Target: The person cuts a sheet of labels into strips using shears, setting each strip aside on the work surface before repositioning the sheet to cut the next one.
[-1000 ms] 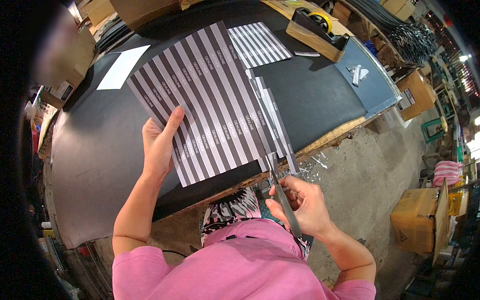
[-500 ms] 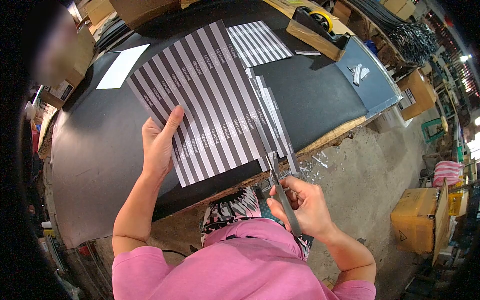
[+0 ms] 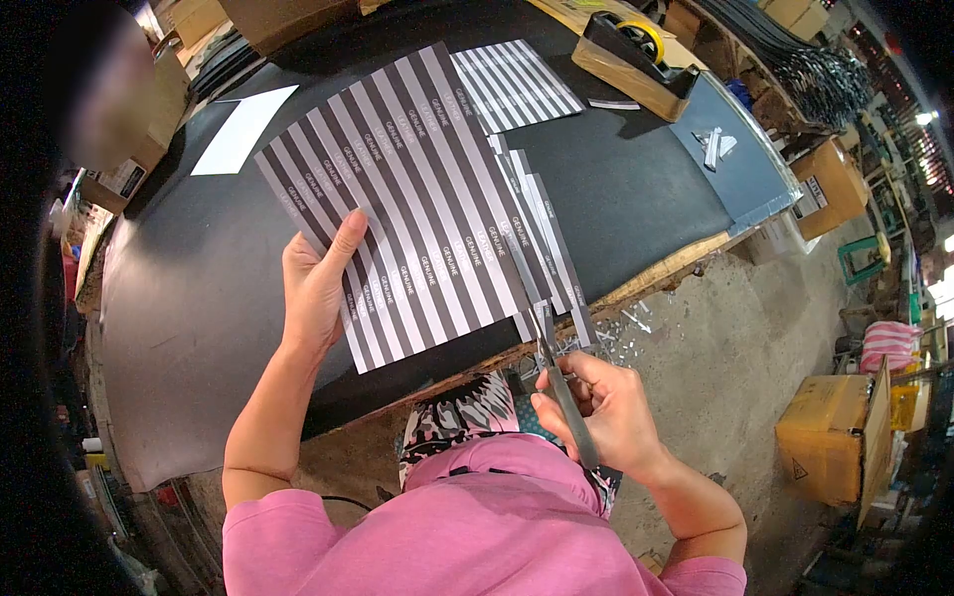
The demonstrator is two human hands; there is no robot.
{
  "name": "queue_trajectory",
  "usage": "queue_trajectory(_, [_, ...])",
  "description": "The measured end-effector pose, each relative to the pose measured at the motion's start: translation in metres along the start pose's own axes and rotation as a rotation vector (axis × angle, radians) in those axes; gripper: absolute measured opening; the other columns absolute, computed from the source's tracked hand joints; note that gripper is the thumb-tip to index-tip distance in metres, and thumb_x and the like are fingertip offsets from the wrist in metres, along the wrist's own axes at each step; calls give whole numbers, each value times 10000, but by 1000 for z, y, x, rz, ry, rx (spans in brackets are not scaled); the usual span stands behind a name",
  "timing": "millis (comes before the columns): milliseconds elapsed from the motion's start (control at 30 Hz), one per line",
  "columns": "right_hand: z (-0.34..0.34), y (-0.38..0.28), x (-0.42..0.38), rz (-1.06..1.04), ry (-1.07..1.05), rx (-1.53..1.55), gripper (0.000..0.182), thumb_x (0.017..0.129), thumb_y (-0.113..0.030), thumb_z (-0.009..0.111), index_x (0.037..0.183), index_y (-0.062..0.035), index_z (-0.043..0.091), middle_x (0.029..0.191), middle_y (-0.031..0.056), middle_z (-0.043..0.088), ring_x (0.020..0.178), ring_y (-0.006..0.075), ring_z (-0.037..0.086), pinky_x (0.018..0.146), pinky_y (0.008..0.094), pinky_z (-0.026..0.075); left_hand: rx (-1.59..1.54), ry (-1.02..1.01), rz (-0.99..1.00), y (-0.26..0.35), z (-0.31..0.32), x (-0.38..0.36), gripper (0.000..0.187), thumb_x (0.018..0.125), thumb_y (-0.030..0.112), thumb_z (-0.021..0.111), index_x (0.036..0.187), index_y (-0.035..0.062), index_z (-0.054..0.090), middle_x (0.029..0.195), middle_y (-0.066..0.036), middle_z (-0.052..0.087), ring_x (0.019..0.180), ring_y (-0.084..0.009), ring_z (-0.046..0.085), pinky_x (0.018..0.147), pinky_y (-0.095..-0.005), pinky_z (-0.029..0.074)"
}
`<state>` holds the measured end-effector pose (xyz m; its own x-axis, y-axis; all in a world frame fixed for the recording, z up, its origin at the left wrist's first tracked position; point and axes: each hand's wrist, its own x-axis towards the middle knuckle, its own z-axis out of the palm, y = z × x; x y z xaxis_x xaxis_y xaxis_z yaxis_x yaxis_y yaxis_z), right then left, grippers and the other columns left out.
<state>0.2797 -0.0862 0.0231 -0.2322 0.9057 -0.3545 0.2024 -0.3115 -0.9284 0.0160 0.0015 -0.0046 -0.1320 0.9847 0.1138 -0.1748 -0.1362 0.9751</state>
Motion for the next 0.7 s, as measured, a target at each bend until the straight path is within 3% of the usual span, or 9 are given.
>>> queue_trajectory(533, [-1,-1,-1,11,1,-2,95,785,11,623,849,53,566,558,13,546,402,42,503,339,176,366,-4,3,-28,2,1,0,273,838,227,658,897,-33,602,790,-142,659,611,-123,647,544,-209,530])
queue_trajectory(700, [-2,-4,-1,3,-5,-16,153,766,1,632,882,70,561,562,32,543,402,60,506,351,190,373,33,-26,-72,4,4,-3,272,846,219,657,926,-37,611,825,-120,659,674,-109,634,604,-220,516])
